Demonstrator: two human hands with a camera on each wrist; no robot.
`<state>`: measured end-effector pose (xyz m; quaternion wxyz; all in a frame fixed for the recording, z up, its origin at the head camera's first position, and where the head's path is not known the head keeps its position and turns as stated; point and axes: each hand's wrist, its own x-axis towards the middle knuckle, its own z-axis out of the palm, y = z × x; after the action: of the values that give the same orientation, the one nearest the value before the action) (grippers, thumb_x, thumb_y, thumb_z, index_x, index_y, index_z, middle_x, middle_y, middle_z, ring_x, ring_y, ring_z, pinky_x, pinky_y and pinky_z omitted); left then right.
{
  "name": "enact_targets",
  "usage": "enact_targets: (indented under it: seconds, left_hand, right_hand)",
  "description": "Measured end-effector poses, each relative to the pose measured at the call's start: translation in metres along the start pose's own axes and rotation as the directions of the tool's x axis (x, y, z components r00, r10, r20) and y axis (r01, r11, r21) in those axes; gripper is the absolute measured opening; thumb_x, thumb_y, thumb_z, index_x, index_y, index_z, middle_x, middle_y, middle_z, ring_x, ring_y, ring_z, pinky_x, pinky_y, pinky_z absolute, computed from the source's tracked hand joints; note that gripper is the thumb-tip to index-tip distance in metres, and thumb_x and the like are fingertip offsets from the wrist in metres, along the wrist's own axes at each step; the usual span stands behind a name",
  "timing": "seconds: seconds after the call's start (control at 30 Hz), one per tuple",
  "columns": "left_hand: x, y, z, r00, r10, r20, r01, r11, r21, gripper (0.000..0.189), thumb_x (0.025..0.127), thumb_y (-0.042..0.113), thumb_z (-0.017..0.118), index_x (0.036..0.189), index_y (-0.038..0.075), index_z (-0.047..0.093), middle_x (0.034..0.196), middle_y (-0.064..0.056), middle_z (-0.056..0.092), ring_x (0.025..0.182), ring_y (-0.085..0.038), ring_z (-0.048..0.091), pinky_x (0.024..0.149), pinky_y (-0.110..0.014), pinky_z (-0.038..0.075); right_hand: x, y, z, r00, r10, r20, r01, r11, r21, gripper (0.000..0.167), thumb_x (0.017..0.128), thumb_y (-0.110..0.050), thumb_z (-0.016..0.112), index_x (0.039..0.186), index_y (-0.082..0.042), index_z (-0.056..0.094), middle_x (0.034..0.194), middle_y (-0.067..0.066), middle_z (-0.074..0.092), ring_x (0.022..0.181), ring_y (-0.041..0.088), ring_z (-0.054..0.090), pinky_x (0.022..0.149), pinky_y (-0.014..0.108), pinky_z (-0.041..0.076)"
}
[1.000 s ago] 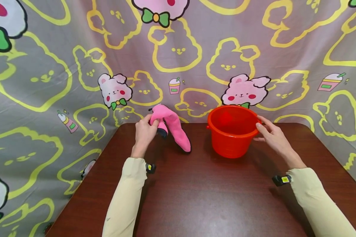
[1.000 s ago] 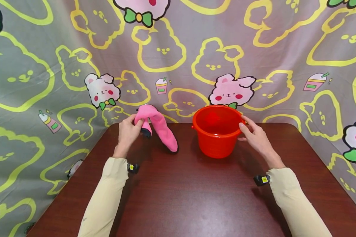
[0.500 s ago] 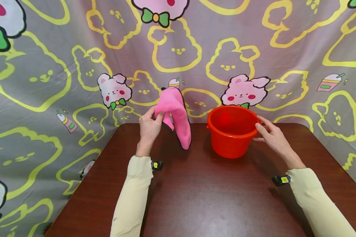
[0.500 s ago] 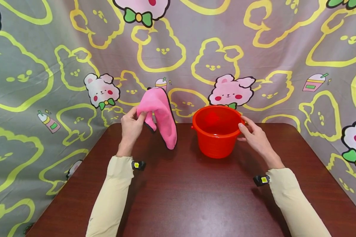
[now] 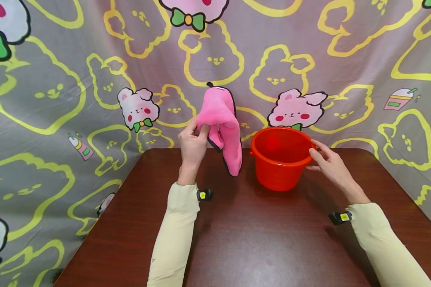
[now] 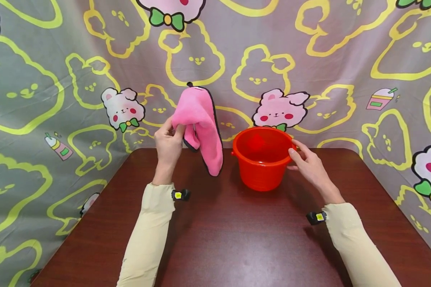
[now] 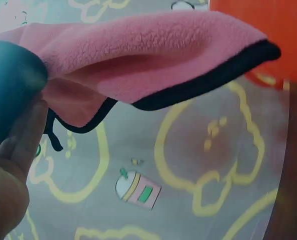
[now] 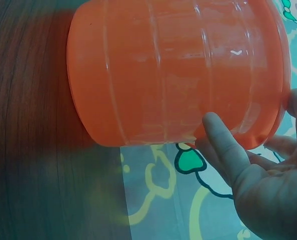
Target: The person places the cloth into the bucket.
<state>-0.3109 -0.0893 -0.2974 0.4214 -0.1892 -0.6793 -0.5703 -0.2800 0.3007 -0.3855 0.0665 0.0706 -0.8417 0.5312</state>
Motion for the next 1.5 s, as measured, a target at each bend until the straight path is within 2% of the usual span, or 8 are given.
enact_targets:
  seconds: [0.2, 0.53, 0.67, 0.8, 0.9, 1.07, 1.27, 1.5]
  left_hand:
    - [-0.003, 0.012, 0.027, 0.999, -0.024, -0.022, 0.021, 0.994, -0.103, 0.025, 0.089, 0.011, 0.071, 0.113, 0.002, 0.072, 0.099, -0.017, 0.074, 0.07, 0.0, 0.063, 0.065, -0.015, 0.052]
    - [-0.02, 0.027, 0.072, 0.988, -0.014, -0.155, -0.018, 0.979, -0.204, 0.027, 0.095, 0.013, 0.064, 0.118, 0.0, 0.067, 0.093, -0.019, 0.069, 0.078, -0.011, 0.06, 0.066, -0.02, 0.05]
    - [-0.033, 0.026, 0.088, 0.993, -0.031, -0.113, 0.009, 0.981, -0.193, 0.033, 0.098, 0.016, 0.06, 0.128, 0.003, 0.06, 0.104, -0.017, 0.068, 0.087, -0.018, 0.061, 0.071, -0.022, 0.05]
    - [-0.051, 0.018, 0.105, 0.998, -0.069, -0.015, 0.066, 0.989, -0.13, 0.03, 0.1, 0.017, 0.054, 0.127, 0.004, 0.052, 0.109, -0.015, 0.064, 0.085, -0.022, 0.06, 0.071, -0.024, 0.048]
    - [-0.063, 0.012, 0.116, 0.988, -0.135, 0.074, 0.139, 0.989, -0.044, 0.025, 0.1, 0.015, 0.052, 0.123, 0.006, 0.046, 0.106, -0.014, 0.063, 0.083, -0.023, 0.062, 0.07, -0.024, 0.048]
    - [-0.074, 0.009, 0.121, 0.934, -0.244, 0.259, 0.211, 0.966, 0.149, 0.024, 0.096, 0.019, 0.056, 0.116, 0.009, 0.047, 0.1, -0.011, 0.064, 0.084, -0.021, 0.063, 0.071, -0.027, 0.049]
    - [-0.067, 0.016, 0.111, 0.837, -0.221, 0.5, 0.067, 0.949, 0.307, 0.03, 0.097, 0.029, 0.057, 0.12, 0.01, 0.06, 0.126, -0.009, 0.058, 0.116, -0.019, 0.054, 0.098, -0.031, 0.049]
    - [-0.054, 0.015, 0.085, 0.764, -0.228, 0.604, 0.002, 0.937, 0.35, 0.032, 0.1, 0.035, 0.052, 0.12, 0.014, 0.065, 0.128, -0.007, 0.059, 0.122, -0.02, 0.052, 0.102, -0.038, 0.048]
  right_hand:
    - [0.0, 0.001, -0.002, 1.0, 0.008, 0.002, -0.008, 1.0, 0.004, 0.062, 0.102, -0.039, 0.048, 0.157, -0.022, 0.024, 0.143, 0.021, 0.047, 0.087, -0.008, 0.064, 0.072, 0.02, 0.057]
    - [-0.001, 0.0, -0.001, 1.0, -0.009, -0.002, 0.009, 1.0, 0.012, 0.061, 0.102, -0.037, 0.048, 0.156, -0.02, 0.026, 0.138, 0.022, 0.049, 0.086, -0.006, 0.065, 0.072, 0.02, 0.057]
    - [-0.001, -0.001, 0.0, 1.0, -0.013, 0.0, 0.013, 1.0, 0.011, 0.061, 0.102, -0.037, 0.048, 0.156, -0.02, 0.026, 0.138, 0.022, 0.049, 0.087, -0.007, 0.065, 0.073, 0.021, 0.057]
    - [-0.001, -0.001, 0.0, 1.0, -0.009, -0.001, 0.009, 1.0, 0.015, 0.061, 0.102, -0.037, 0.049, 0.156, -0.019, 0.027, 0.138, 0.023, 0.049, 0.086, -0.008, 0.065, 0.073, 0.02, 0.057]
    - [-0.001, -0.001, 0.0, 1.0, -0.002, -0.003, 0.002, 1.0, 0.001, 0.062, 0.101, -0.039, 0.049, 0.156, -0.019, 0.026, 0.139, 0.022, 0.049, 0.086, -0.009, 0.064, 0.072, 0.019, 0.057]
    - [-0.001, -0.002, 0.001, 1.0, -0.001, -0.004, 0.001, 1.0, -0.01, 0.063, 0.101, -0.041, 0.049, 0.156, -0.019, 0.026, 0.141, 0.022, 0.047, 0.086, -0.01, 0.064, 0.073, 0.019, 0.057]
    - [0.0, -0.003, 0.0, 1.0, -0.006, -0.007, 0.006, 1.0, -0.02, 0.064, 0.101, -0.041, 0.049, 0.156, -0.019, 0.027, 0.14, 0.023, 0.048, 0.085, -0.01, 0.064, 0.073, 0.018, 0.056]
    - [0.0, -0.001, -0.001, 1.0, -0.006, -0.002, 0.006, 0.999, -0.031, 0.065, 0.101, -0.042, 0.048, 0.156, -0.018, 0.025, 0.142, 0.024, 0.046, 0.085, -0.01, 0.063, 0.073, 0.018, 0.056]
